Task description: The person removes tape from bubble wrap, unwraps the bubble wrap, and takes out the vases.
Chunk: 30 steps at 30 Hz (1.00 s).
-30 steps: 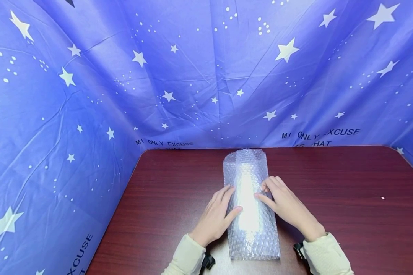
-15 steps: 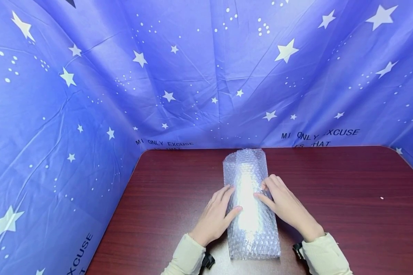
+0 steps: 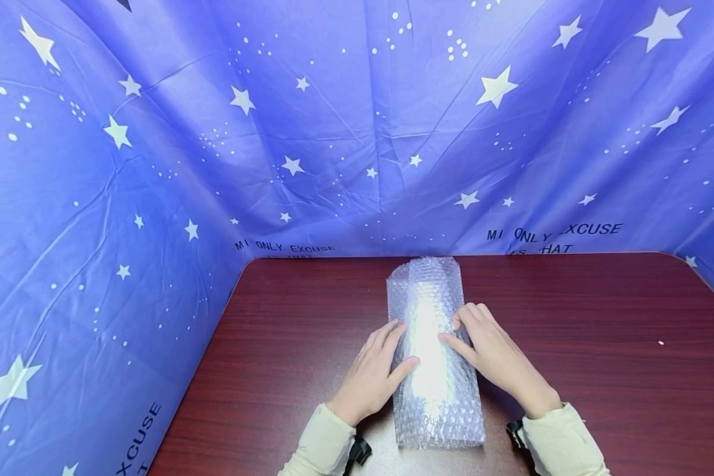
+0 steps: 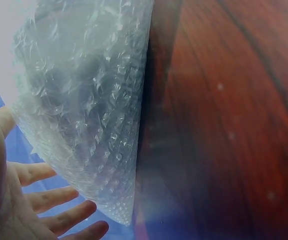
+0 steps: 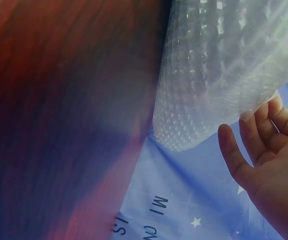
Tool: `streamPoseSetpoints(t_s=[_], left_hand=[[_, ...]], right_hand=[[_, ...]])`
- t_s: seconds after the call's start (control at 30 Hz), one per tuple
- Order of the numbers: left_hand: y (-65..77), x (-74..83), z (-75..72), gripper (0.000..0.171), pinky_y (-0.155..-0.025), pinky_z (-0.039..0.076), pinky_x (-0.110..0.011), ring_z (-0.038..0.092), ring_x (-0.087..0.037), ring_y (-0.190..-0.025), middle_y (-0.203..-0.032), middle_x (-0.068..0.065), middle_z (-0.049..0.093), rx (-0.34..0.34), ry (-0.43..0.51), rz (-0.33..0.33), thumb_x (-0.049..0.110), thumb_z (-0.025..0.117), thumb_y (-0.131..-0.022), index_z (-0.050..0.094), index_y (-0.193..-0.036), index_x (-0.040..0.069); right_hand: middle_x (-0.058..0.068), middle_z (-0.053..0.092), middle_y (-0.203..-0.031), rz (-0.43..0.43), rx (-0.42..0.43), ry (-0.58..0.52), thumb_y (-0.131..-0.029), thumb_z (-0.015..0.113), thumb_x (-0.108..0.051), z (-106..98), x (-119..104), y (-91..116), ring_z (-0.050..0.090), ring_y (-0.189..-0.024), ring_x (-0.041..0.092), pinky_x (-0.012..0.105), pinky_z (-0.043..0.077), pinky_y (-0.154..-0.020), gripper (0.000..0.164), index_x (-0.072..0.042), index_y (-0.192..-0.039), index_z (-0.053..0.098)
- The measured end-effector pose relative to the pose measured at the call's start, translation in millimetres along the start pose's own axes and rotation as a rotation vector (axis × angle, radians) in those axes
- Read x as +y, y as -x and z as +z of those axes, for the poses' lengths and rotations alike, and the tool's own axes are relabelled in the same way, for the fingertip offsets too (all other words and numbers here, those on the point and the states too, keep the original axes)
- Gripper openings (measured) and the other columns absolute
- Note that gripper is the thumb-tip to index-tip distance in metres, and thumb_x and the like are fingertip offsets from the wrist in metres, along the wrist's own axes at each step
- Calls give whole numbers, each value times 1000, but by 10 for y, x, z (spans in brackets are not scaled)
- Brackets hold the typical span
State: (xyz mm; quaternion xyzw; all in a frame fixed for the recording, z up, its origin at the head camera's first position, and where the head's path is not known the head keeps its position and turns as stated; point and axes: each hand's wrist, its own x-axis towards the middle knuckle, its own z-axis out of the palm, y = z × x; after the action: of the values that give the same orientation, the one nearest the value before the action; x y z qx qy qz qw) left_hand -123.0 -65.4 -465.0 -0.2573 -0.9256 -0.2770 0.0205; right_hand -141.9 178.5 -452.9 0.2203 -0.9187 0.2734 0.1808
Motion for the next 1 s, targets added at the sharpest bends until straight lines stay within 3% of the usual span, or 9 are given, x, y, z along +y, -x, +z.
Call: streamPoseSetpoints(t_s=[0.4,0.7,0.9,1.0], left_hand=[[-1,7,-6,67,-117,33,-48,32,-24,-146,-160,-7,32,-12,10,-2,58,31,-103,31,-156,17],[-4,13,-20,67,-117,33,-48,33,-25,-146,-159,-7,33,-15,18,-4,58,32,-103,31,-156,17],[-6,11,-21,67,-117,33,-48,32,-24,-146,-160,-6,33,-22,19,-7,58,32,-103,30,-156,17],[-3,10,-20,67,-117,32,-48,32,-24,-147,-160,-6,32,-25,18,-8,58,31,-103,30,-156,18]], right_hand=[[-6,37,-81,27,-26,-28,-92,72,-23,-12,-22,2,31,-77,6,20,33,-61,28,-15,-88,45],[-4,42,-85,-21,26,-61,-88,76,-16,-30,-39,-9,37,-74,5,21,37,-62,27,-12,-90,49],[-1,44,-97,-4,21,-75,-88,77,-17,-30,-32,-6,43,-68,8,20,41,-59,26,-14,-92,52],[-2,45,-94,-7,32,-59,-86,78,-18,-31,-32,-8,42,-72,8,21,40,-60,27,-14,-92,52]])
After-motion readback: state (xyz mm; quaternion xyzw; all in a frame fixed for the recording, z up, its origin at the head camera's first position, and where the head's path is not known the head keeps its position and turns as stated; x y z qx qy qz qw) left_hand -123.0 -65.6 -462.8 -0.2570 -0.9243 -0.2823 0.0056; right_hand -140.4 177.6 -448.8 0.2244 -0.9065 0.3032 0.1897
